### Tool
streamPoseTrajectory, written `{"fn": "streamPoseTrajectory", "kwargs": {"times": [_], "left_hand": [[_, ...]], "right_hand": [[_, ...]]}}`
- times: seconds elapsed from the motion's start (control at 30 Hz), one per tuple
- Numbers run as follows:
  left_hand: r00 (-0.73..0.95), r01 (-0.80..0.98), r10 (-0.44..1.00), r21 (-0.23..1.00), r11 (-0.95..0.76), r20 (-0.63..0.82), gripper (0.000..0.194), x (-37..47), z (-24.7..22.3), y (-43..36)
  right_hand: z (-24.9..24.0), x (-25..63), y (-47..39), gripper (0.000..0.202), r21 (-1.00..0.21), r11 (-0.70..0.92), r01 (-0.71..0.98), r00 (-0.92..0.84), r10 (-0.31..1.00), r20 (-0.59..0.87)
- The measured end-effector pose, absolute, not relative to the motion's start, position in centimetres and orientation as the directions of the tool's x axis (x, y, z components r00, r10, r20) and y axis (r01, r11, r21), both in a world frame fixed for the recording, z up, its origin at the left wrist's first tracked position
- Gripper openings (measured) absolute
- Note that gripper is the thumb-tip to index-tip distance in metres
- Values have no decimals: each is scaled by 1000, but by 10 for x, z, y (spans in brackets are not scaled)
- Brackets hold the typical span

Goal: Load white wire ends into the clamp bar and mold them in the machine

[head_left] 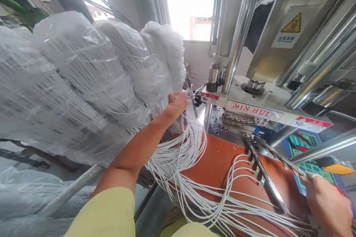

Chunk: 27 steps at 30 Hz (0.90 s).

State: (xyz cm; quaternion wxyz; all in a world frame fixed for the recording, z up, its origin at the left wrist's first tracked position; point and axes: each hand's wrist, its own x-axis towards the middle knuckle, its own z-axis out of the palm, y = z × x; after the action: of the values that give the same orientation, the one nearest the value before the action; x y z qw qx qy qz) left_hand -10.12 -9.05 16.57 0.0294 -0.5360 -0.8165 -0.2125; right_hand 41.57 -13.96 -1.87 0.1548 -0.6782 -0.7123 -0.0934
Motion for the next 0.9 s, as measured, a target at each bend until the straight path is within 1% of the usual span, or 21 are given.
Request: {"fn": "streamPoseTrajectory", "kwargs": {"times": [0.03,0.07,0.1,0.13,0.17,0.2,0.23,0.3,0.37,0.43,0.53,0.67,0.7,0.77,0.83,0.87,0.9], "left_hand": [[-361,920,878,275,280,313,26,-87,161,-98],[-246,955,900,247,163,360,29,-69,154,-107],[-77,971,921,239,-19,382,31,-48,146,-115],[134,939,920,249,-237,369,31,-26,136,-123],[337,860,879,271,-433,337,29,-3,125,-129],[494,761,814,299,-575,307,25,19,113,-131],[607,667,742,327,-670,283,22,39,100,-130],[731,539,633,351,-765,256,28,73,75,-119],[791,490,571,334,-805,217,41,96,53,-99],[825,486,544,295,-822,155,48,107,37,-80],[825,531,559,228,-816,79,47,110,25,-63],[805,574,590,164,-802,66,38,107,23,-62],[805,574,589,162,-803,70,36,106,23,-63],[812,561,578,165,-811,84,32,104,21,-63],[832,525,545,167,-834,102,31,102,18,-61],[847,500,520,167,-850,111,31,101,17,-60],[861,474,494,167,-865,118,32,100,15,-58]], "right_hand": [[-20,418,-145,34,-56,30,998,-9,942,336],[-21,417,-148,34,-30,10,1000,0,947,321],[-21,416,-150,33,-2,2,1000,-1,953,303],[-21,413,-151,32,26,-2,1000,-5,959,285],[-21,410,-151,31,52,1,999,-15,964,267],[-21,405,-151,29,73,11,997,-29,968,249],[-21,401,-150,27,86,21,996,-41,971,236],[-21,389,-147,24,95,40,995,-59,975,213],[-22,377,-145,20,102,62,993,-82,975,207],[-22,364,-142,18,130,77,989,-104,970,221],[-21,351,-137,17,145,119,982,-149,964,220],[-16,347,-134,12,103,109,989,-127,974,188],[-14,347,-137,15,73,104,992,-116,974,196],[-10,346,-146,33,-36,150,988,-139,965,223],[-9,341,-159,56,-149,267,952,-228,945,235],[-9,336,-166,64,-176,328,928,-285,930,232],[-11,331,-171,67,-178,374,910,-333,916,224]]}}
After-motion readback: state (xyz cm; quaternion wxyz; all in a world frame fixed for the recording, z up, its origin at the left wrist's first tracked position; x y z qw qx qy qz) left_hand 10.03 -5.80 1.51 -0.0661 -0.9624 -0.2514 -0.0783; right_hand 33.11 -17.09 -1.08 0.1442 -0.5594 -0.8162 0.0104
